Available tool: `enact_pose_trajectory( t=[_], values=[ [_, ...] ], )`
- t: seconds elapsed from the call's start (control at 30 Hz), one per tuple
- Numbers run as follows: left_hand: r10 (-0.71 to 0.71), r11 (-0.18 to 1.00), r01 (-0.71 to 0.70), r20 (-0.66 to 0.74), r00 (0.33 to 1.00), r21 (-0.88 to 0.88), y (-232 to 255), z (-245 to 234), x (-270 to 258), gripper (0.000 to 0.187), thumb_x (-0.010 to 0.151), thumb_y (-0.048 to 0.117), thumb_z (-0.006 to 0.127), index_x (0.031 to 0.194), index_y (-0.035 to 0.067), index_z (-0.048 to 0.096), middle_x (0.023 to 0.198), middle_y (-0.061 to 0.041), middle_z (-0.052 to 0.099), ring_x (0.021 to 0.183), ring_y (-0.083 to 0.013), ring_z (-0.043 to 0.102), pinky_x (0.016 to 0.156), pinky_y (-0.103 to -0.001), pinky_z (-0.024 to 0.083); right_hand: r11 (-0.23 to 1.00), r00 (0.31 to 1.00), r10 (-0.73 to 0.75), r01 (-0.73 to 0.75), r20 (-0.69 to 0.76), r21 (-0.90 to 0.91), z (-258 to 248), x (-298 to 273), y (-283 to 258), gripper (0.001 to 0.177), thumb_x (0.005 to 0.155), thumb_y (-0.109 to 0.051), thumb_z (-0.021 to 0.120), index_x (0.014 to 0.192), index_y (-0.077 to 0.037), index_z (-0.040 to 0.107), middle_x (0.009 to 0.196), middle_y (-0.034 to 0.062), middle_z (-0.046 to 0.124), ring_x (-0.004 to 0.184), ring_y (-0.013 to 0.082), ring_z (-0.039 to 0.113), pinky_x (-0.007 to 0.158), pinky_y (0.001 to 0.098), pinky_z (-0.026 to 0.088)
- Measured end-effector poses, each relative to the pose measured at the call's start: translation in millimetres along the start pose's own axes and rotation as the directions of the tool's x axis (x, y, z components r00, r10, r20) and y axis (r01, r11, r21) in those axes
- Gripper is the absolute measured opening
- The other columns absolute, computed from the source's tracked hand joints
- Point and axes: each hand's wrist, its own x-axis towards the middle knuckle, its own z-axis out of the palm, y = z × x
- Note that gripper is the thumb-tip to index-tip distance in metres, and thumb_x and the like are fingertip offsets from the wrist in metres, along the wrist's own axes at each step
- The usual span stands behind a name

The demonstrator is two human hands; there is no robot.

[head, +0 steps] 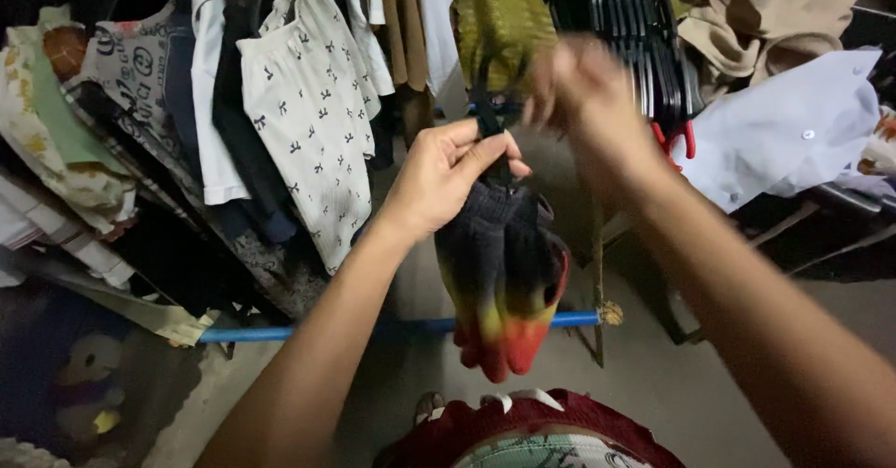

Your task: The person takes clothes from a laundry basket, places each item on a hanger, and hangs them on a metal clothing rack. Items handled include a black top, a patterned white top, a gradient-colored top, and a white top with red details.

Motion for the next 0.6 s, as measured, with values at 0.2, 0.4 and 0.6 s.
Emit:
enact_pose_trajectory(
  t=[0.2, 0.4, 0.6],
  values=[
    [-0.012, 0.998, 0.023, -0.163, 0.987, 0.062, 3, 6, 3, 0.018, 0.098, 0.018, 0.061, 0.09, 0.006, 0.071, 0.079, -0.009, 0.076, 0.071, -0.011, 0.073, 0.063, -0.021, 0.059, 0.921, 0.946, 0.289, -0.233, 0.145, -0.312, -28, -68, 102, 0.047, 0.105, -0.045, 0.047, 0.091, -0.011, 0.078, 0.094, 0.0023, 0.072, 0.095, 0.0145, 0.062, 0.093, 0.0354, 0.048],
    [0.02, 0.989, 0.025, -0.296, 0.955, 0.148, -8, -16, 1, 0.017, 0.099, 0.017, 0.059, 0.092, 0.008, 0.071, 0.077, -0.012, 0.076, 0.057, -0.0145, 0.072, 0.05, -0.022, 0.058, 0.956, 0.951, 0.168, -0.093, 0.259, -0.278, -31, -79, 82, 0.026, 0.097, -0.017, 0.065, 0.074, -0.005, 0.069, 0.063, -0.0018, 0.054, 0.061, 0.0092, 0.048, 0.059, 0.0268, 0.045],
    [0.106, 0.976, -0.007, -0.445, 0.889, 0.217, 15, -17, -18, 0.021, 0.101, 0.02, 0.055, 0.09, 0.011, 0.07, 0.077, -0.007, 0.077, 0.055, -0.0025, 0.06, 0.044, -0.011, 0.042, 0.936, 0.952, 0.182, -0.091, 0.246, -0.341, -37, -81, 78, 0.029, 0.094, -0.015, 0.068, 0.068, -0.006, 0.063, 0.055, -0.0039, 0.049, 0.055, 0.0064, 0.044, 0.052, 0.024, 0.04]
  ],
)
